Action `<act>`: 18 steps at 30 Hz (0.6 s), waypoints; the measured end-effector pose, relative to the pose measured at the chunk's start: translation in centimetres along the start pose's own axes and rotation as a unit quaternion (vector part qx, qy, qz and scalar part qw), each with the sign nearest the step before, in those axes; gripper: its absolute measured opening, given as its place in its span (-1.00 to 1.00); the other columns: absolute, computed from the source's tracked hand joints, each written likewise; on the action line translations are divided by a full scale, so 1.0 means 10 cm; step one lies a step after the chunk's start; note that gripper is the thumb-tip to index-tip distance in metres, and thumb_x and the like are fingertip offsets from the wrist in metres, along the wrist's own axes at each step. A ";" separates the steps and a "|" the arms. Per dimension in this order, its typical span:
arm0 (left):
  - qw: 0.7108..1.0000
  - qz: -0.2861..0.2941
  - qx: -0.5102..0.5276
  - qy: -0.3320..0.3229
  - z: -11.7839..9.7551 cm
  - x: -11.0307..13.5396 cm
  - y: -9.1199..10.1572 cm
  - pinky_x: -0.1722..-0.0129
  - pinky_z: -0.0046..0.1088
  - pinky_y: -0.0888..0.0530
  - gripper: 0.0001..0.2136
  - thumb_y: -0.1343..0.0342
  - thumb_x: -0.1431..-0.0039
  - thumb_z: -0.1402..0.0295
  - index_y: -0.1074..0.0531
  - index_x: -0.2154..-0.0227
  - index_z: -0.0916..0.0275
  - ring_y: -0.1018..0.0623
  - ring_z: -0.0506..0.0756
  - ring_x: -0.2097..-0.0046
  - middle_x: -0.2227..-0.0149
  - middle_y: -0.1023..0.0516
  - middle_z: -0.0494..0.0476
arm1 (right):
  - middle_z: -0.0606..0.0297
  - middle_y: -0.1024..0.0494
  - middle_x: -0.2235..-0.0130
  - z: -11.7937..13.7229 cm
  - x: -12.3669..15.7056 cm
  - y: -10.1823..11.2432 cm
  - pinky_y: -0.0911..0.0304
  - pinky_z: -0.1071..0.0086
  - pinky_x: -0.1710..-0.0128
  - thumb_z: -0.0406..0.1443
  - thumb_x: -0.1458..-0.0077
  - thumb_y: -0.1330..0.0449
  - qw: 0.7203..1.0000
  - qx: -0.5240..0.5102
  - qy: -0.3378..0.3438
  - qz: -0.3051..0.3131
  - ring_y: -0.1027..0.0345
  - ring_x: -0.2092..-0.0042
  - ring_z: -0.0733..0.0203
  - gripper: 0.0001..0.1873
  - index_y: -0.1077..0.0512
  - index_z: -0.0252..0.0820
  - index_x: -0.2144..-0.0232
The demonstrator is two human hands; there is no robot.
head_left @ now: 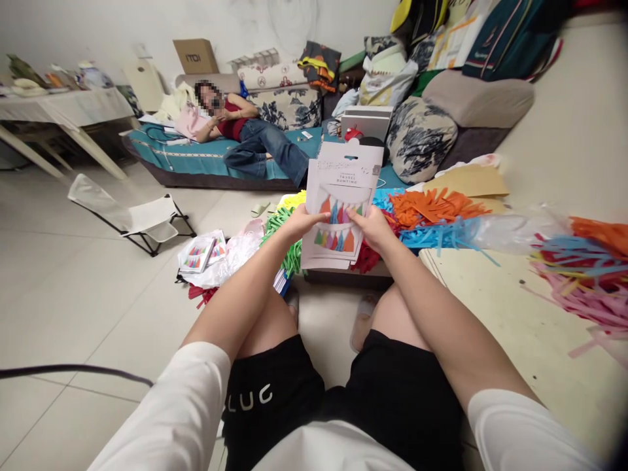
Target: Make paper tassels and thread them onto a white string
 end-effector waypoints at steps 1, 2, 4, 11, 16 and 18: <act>0.999 -0.035 0.006 -0.019 -0.03 0.00 0.03 -0.20 -0.18 -0.63 -0.47 -0.70 0.05 0.12 -0.59 0.13 0.20 -0.75 0.27 -0.03 0.09 -0.79 0.25 | 0.00 -0.78 -0.14 0.03 0.00 0.02 -0.55 -0.15 -0.40 0.17 -0.02 -0.66 0.999 0.024 0.018 -0.010 -0.70 -0.22 -0.13 -0.26 -0.56 -0.10 -0.05; 0.996 -0.077 0.012 -0.046 -0.07 0.02 0.08 -0.20 -0.22 -0.62 -0.48 -0.67 -0.03 0.09 -0.54 0.10 0.16 -0.74 0.25 -0.05 0.10 -0.78 0.20 | -0.03 -0.77 -0.18 0.03 0.00 0.03 -0.54 -0.16 -0.42 0.16 -0.01 -0.66 0.999 0.037 0.028 -0.019 -0.69 -0.25 -0.14 -0.23 -0.55 -0.11 -0.07; 0.986 -0.132 0.012 -0.097 -0.17 0.06 0.12 -0.21 -0.26 -0.60 -0.49 -0.60 -0.17 0.04 -0.45 0.04 0.10 -0.74 0.22 -0.07 0.10 -0.74 0.12 | -0.10 -0.73 -0.27 0.03 0.00 0.04 -0.52 -0.13 -0.44 0.17 0.01 -0.65 0.999 0.026 0.032 -0.027 -0.67 -0.29 -0.15 -0.14 -0.50 -0.13 -0.14; 0.988 -0.075 -0.021 -0.133 -0.31 0.14 -0.06 -0.53 -0.22 -0.42 -0.43 -0.64 -0.16 0.06 -0.49 -0.07 0.11 -0.57 0.30 -0.45 -0.23 -0.65 0.25 | -0.18 -0.46 -0.54 0.28 0.07 -0.02 -0.27 -0.12 -0.65 0.30 -0.03 -0.60 0.990 0.066 0.115 -0.040 -0.45 -0.54 -0.18 0.20 -0.26 -0.10 -0.46; 0.993 -0.011 0.031 -0.116 -0.31 0.13 -0.11 -0.53 -0.19 -0.46 -0.35 -0.65 -0.09 0.04 -0.53 -0.15 0.11 -0.56 0.32 -0.49 -0.30 -0.67 0.25 | -0.14 -0.55 -0.47 0.23 0.09 -0.08 -0.34 -0.10 -0.60 0.36 -0.08 -0.58 0.992 0.066 0.105 -0.018 -0.51 -0.49 -0.19 0.16 -0.28 -0.07 -0.43; 0.994 -0.013 0.060 -0.085 -0.25 0.09 -0.08 -0.49 -0.11 -0.52 -0.40 -0.60 -0.12 0.01 -0.56 -0.12 0.12 -0.60 0.36 -0.47 -0.28 -0.71 0.26 | -0.15 -0.55 -0.46 0.18 0.06 -0.05 -0.34 -0.16 -0.60 0.39 -0.17 -0.50 0.992 0.082 0.098 -0.023 -0.50 -0.49 -0.21 0.10 -0.28 -0.06 -0.43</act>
Point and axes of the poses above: each hand's wrist, its own x-axis away from the middle knuckle, its own y-axis out of the back of the hand, z = x × y, the point moved 9 cm from there along -x, towards the middle knuckle
